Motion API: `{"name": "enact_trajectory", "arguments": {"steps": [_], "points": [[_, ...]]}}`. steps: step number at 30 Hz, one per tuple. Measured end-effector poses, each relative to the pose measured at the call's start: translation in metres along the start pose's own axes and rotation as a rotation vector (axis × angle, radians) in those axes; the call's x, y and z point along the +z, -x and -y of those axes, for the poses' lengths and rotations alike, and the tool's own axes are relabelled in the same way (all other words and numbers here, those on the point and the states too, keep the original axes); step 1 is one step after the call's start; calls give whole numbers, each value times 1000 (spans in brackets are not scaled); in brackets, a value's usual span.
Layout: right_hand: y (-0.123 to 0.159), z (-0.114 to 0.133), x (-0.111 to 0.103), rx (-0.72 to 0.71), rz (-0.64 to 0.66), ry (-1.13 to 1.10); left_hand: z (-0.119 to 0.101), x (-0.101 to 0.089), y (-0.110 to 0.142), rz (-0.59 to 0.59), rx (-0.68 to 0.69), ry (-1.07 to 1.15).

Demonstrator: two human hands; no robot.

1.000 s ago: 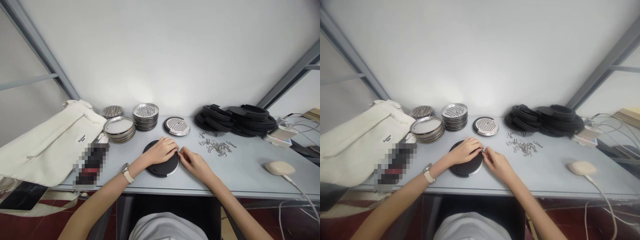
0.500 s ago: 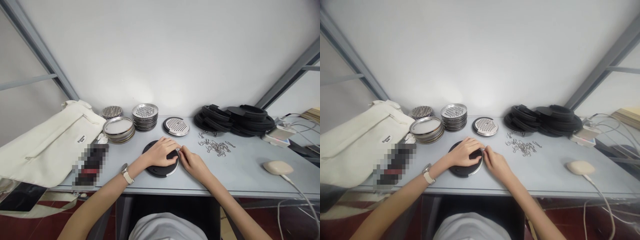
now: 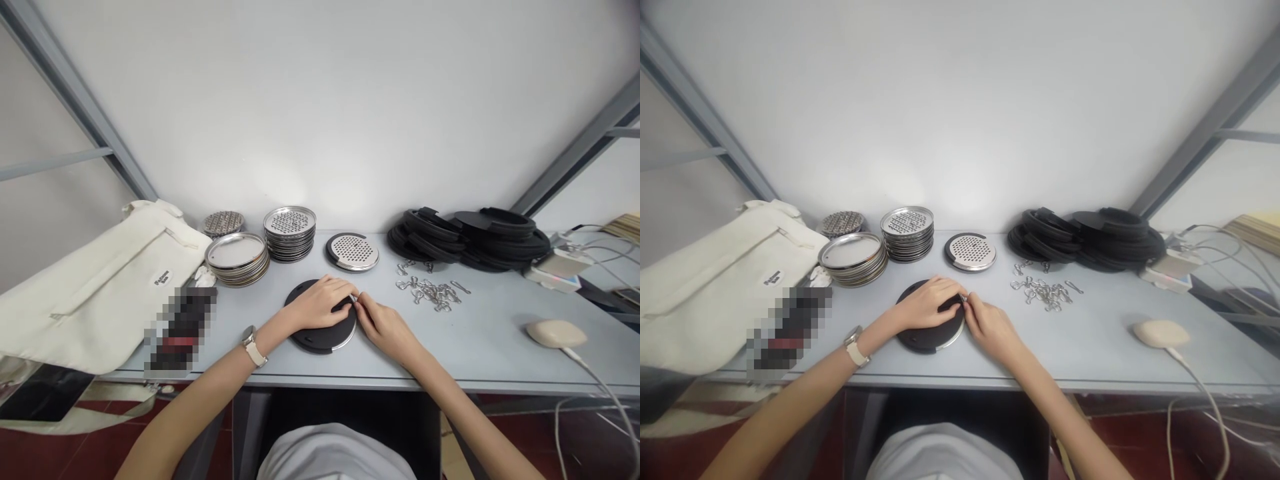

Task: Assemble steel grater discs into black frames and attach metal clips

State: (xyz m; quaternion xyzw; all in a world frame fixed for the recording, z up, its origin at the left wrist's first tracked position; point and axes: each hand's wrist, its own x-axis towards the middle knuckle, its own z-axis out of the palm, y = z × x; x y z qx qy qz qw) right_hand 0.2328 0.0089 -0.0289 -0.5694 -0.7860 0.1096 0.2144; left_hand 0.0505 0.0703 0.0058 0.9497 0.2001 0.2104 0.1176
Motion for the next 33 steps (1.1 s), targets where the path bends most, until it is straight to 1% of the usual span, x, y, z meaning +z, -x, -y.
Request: {"name": "enact_trajectory", "arguments": {"steps": [9,17,23,28,33], "points": [[1,2,-2,36,4,-112,0,-1,0,0,11,104],[1,3,-2,41,24,-135,3,2,1,-9,8,10],[0,2,-3,25,19,-131,3,2,1,0,-8,-11],[0,0,-3,11,30,-79,0,-1,2,-5,-11,49],[1,0,-3,1,27,-131,1,-1,4,-29,-18,124]]}}
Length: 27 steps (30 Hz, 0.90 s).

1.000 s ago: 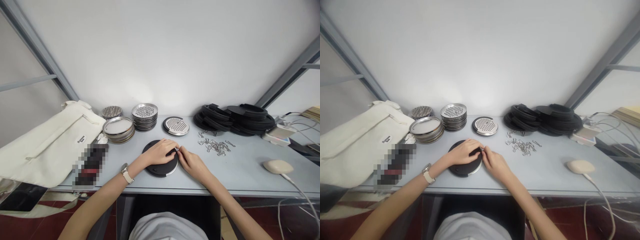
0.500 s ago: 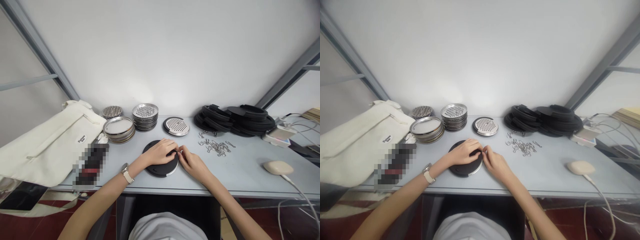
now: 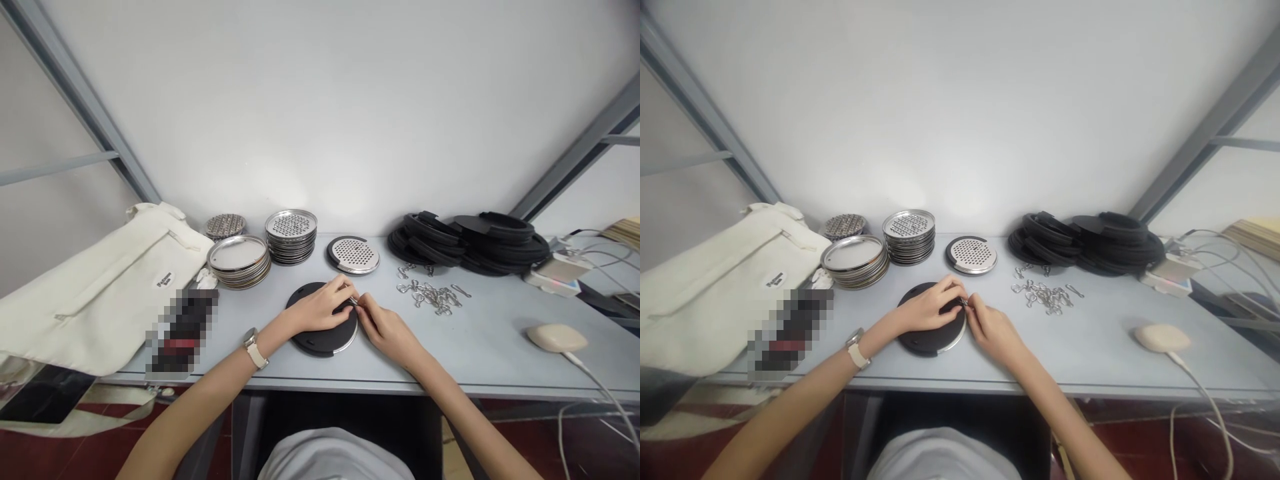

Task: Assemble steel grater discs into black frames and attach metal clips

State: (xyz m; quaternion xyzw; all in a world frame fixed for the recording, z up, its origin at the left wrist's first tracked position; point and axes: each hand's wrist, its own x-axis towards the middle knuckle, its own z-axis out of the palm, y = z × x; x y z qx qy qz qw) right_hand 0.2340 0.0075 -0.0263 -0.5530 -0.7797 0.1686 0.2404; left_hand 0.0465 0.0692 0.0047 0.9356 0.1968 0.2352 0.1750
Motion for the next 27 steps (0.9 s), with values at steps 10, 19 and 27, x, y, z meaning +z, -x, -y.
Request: {"name": "enact_trajectory", "arguments": {"steps": [10,19,27], "points": [[1,0,-2,-3,14,-43,2,0,-1,7,-11,107],[0,-2,-1,-11,26,-32,3,1,-3,-10,-27,-12],[2,1,-3,-8,9,-78,4,1,-2,13,-27,-37]]}}
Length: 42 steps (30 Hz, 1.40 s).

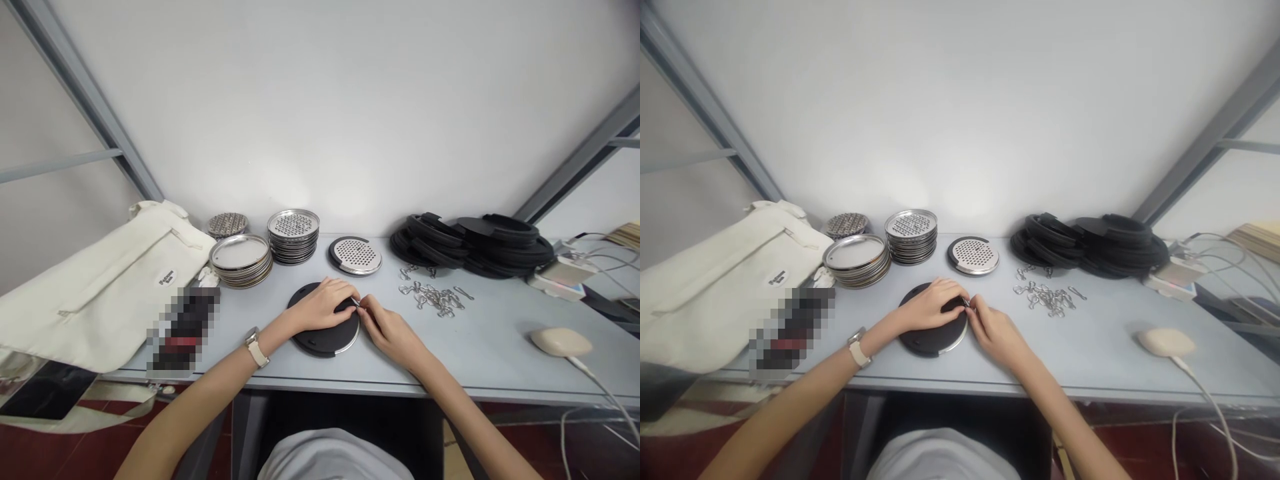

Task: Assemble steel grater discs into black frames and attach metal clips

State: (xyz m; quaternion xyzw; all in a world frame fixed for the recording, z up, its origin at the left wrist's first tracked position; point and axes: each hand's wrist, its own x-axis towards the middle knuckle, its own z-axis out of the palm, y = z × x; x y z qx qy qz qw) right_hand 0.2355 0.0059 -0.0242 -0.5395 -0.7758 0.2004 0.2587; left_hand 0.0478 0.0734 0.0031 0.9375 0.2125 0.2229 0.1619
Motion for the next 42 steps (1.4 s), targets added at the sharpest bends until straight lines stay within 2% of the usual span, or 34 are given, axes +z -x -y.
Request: {"name": "enact_trajectory", "arguments": {"steps": [25,36,42], "points": [[-1,-3,1,-8,36,66,2,2,0,-29,28,138],[0,-1,2,29,-5,-17,0,-2,-1,-14,12,174],[-1,-1,1,5,5,-27,0,-1,-1,-6,14,175]]}}
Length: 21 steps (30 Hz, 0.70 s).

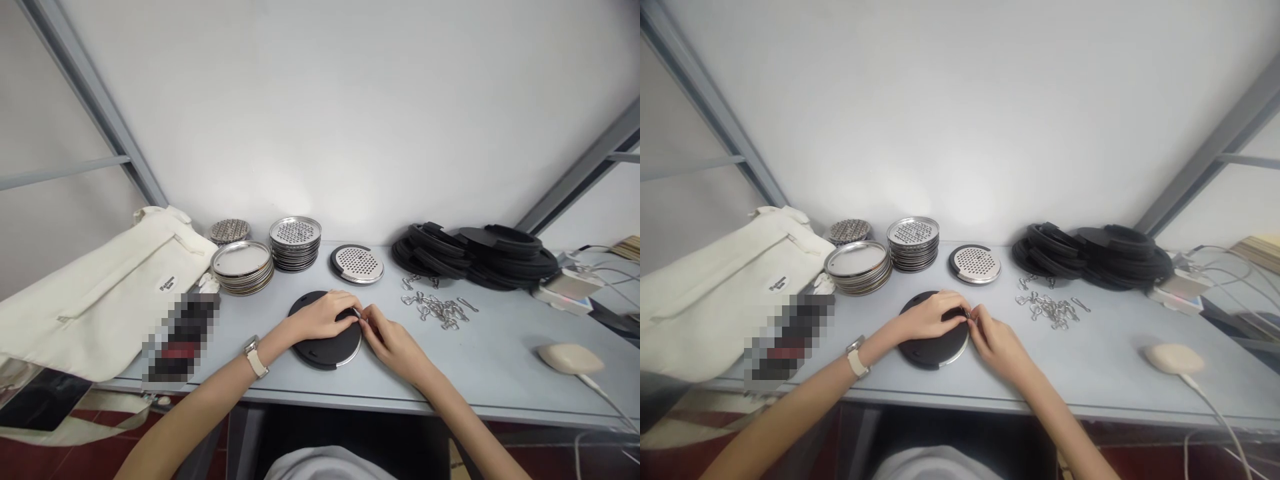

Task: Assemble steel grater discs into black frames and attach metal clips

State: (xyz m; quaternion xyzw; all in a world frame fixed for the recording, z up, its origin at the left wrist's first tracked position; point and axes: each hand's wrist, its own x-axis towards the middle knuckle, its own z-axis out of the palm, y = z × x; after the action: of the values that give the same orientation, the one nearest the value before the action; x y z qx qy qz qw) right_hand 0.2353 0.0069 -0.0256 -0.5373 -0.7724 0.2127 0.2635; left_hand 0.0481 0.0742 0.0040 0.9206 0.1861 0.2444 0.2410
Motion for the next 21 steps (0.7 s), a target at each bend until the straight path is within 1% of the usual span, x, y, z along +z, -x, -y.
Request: {"name": "enact_trajectory", "arguments": {"steps": [3,7,21], "points": [[0,1,0,4,2,-3,0,0,1,-2,-7,-9],[0,0,0,19,13,47,0,0,1,0,-6,-8],[-2,-3,2,-13,33,171,2,0,1,12,17,-17]]}}
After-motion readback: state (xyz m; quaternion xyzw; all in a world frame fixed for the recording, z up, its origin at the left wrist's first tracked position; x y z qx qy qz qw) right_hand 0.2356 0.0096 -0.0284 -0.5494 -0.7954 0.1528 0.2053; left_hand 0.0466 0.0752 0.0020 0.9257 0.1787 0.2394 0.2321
